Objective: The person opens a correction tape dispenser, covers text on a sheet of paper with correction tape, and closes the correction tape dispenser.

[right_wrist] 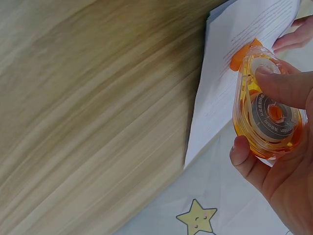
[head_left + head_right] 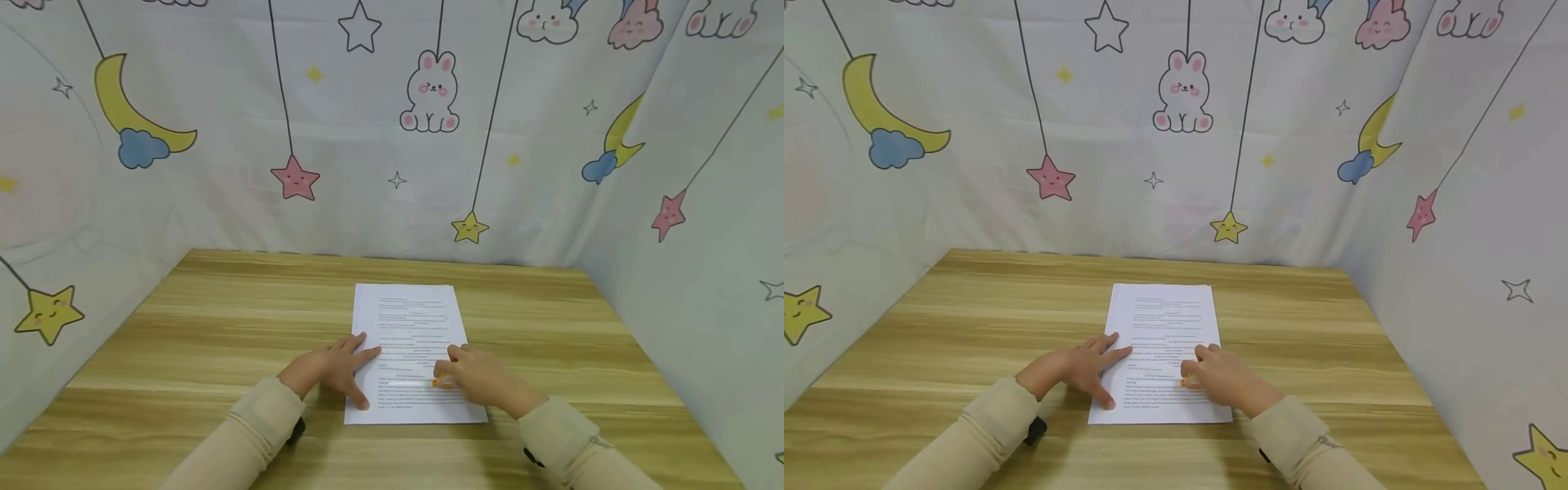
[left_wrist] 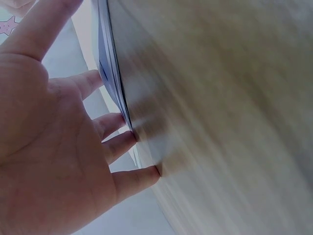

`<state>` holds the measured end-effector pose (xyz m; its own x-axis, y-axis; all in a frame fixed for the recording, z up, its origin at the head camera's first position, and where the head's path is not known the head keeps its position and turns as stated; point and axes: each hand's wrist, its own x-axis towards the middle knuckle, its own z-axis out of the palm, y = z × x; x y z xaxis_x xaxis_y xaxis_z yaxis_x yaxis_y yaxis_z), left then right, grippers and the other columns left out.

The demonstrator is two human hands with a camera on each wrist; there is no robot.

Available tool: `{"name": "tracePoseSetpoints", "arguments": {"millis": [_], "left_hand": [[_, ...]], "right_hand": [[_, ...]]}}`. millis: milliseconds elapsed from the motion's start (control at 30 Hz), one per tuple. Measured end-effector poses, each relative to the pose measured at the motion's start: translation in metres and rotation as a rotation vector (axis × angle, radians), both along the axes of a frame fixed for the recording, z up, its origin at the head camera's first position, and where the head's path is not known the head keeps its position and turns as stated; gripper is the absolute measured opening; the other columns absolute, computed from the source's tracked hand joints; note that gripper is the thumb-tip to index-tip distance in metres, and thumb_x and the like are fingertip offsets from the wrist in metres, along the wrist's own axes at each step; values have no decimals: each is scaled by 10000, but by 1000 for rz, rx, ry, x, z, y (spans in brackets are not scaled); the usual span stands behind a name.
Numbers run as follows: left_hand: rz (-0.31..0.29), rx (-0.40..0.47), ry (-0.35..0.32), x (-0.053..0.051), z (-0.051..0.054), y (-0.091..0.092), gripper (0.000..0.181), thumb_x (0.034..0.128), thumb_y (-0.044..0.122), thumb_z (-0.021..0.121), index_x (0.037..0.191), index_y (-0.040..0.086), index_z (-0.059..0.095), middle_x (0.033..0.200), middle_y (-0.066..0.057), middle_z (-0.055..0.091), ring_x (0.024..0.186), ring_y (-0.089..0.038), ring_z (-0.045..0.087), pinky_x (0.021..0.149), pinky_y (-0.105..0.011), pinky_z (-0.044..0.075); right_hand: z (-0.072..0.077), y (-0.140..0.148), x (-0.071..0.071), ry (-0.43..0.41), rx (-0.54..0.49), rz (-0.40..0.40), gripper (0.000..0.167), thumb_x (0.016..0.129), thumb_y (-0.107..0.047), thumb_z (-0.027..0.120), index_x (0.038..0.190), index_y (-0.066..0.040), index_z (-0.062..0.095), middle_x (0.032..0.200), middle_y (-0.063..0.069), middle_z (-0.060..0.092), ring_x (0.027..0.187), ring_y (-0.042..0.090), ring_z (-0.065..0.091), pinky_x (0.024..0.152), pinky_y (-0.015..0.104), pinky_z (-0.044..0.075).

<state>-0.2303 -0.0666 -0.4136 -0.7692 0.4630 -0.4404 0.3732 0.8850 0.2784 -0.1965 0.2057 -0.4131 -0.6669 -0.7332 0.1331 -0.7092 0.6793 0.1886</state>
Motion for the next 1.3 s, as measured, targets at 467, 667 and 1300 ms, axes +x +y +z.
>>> {"name": "tracePoseSetpoints", "arguments": {"millis": [467,667,1300], "left_hand": [[-2,14,-20,0,2,0,950,696,498,742,1466,254,241,1552,-115,69,1413,-340,102,1095,-553,188],[-4,9,-6,1,0,1,939,703,479,745,1465,250,245,1551,-108,78,1414,-321,111,1103,-532,187],[-3,-12,1,0,1,1,970,683,507,749,1467,253,236,1549,-106,83,1409,-327,119,1088,-547,213]], "right_hand": [[3,18,-3,-7,-154,37,287,753,-34,699,940,-247,653,700,-62,435,579,39,304,492,133,261],[13,26,-2,-39,-253,-3,325,751,-23,706,972,-248,630,819,-52,524,649,52,388,528,153,319],[-3,-8,7,-76,-187,-32,291,767,-96,697,991,-279,665,708,-90,454,607,35,359,516,136,307]]}}
